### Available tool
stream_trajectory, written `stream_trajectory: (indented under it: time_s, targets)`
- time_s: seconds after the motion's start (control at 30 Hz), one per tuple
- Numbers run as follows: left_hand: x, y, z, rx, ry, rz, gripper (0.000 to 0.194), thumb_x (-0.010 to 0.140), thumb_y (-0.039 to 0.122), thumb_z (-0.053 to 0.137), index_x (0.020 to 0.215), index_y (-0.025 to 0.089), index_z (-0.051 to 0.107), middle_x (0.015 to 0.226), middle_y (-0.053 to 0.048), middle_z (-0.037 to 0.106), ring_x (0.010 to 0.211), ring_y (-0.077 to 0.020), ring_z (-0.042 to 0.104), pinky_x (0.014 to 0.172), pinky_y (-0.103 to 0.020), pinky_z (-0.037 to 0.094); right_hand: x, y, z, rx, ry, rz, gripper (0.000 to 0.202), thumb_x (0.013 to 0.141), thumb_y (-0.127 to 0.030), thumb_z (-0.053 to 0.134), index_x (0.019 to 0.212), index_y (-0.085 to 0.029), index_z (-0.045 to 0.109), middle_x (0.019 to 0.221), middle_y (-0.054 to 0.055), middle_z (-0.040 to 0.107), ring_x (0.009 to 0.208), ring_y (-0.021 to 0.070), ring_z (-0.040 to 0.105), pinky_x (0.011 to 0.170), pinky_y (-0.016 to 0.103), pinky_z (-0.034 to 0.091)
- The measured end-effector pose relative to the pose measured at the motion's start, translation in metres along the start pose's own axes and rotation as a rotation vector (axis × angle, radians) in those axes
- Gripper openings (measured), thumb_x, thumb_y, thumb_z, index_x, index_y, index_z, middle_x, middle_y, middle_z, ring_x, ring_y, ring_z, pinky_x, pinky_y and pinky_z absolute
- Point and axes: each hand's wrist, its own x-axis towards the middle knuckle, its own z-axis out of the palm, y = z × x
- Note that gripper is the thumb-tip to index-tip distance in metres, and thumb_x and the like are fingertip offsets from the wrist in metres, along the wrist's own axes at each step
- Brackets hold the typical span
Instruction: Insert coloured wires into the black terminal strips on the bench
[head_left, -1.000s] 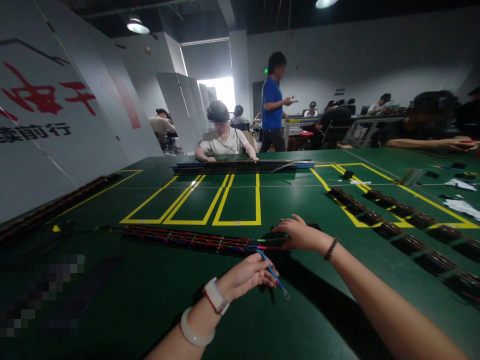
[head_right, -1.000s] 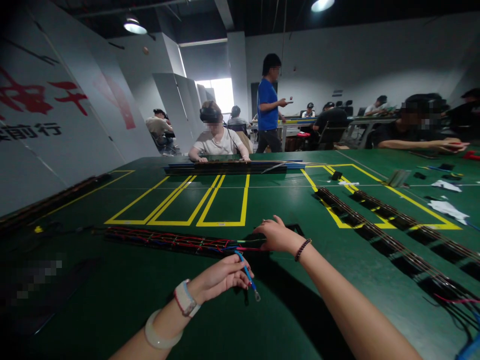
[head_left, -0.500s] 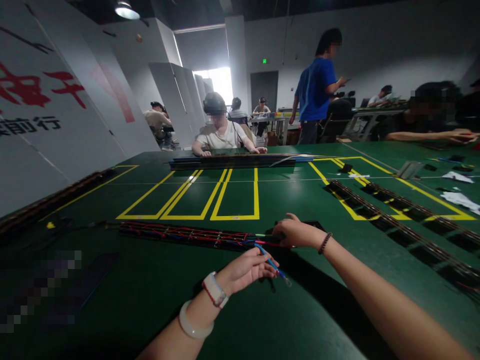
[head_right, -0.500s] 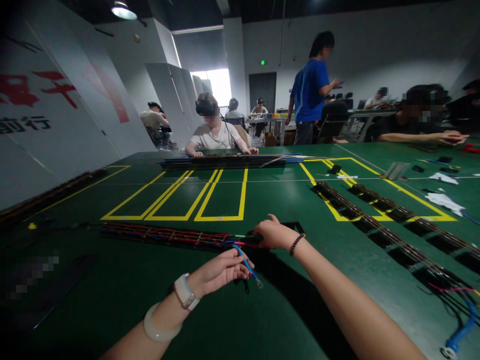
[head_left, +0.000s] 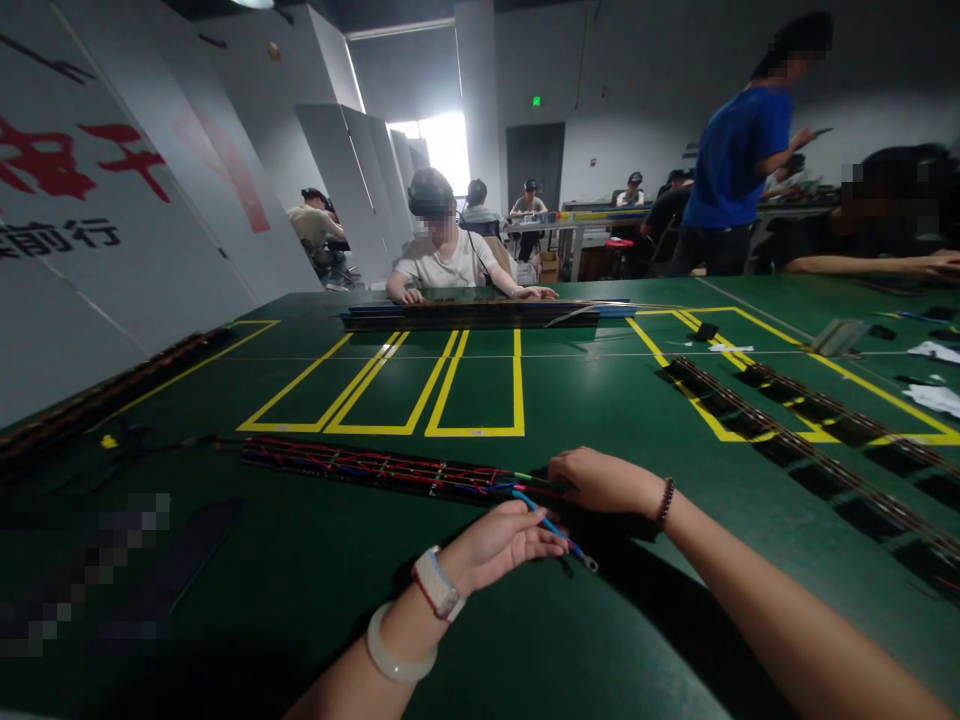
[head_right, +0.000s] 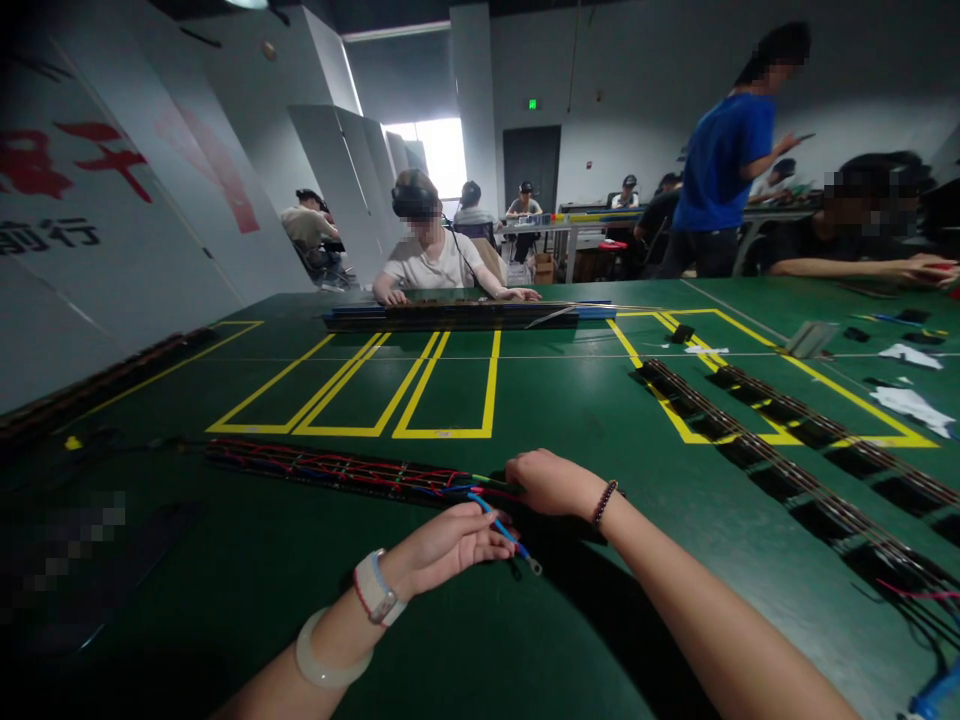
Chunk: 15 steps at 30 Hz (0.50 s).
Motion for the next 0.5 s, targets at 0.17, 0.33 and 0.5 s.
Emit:
stream_trajectory:
  time_s: [0.17,0.33,0.5]
  targets:
    - [0.003,-0.004,0.004,-0.087,0.034,0.032,0.009,0.082,0.017,0.056,0.083,0.011,0.048,0.081,-0.011,0.066,0.077,-0.0176,0.066,0.078,-0.03,0.048,-0.001,-0.004,0.002,-0.02,0.021,-0.021,0.01,0.08,-0.015,0.052,0.084,-0.014,0.061,0.082,0.008,0.064,0.072,0.0157,0.058,0.058,0.022,0.035]
    - [0.007,-0.006,0.011,-0.136,0.009,0.077,0.015,0.08,0.011,0.054,0.094,0.008,0.057,0.097,-0.013,0.064,0.082,-0.0166,0.064,0.081,-0.03,0.046,-0.001,-0.013,0.003,-0.06,0.036,-0.029,0.006,0.077,-0.015,0.055,0.081,-0.013,0.06,0.082,0.008,0.064,0.07,0.0165,0.059,0.057,0.023,0.035]
    - [0.017,-0.014,0.012,-0.121,0.082,0.111,0.009,0.076,0.005,0.057,0.084,0.009,0.059,0.084,-0.008,0.064,0.07,-0.0115,0.06,0.067,-0.023,0.044,-0.003,-0.02,0.007,-0.089,0.072,-0.045,0.006,0.075,-0.013,0.055,0.079,-0.014,0.06,0.08,0.007,0.064,0.072,0.0176,0.06,0.06,0.023,0.037]
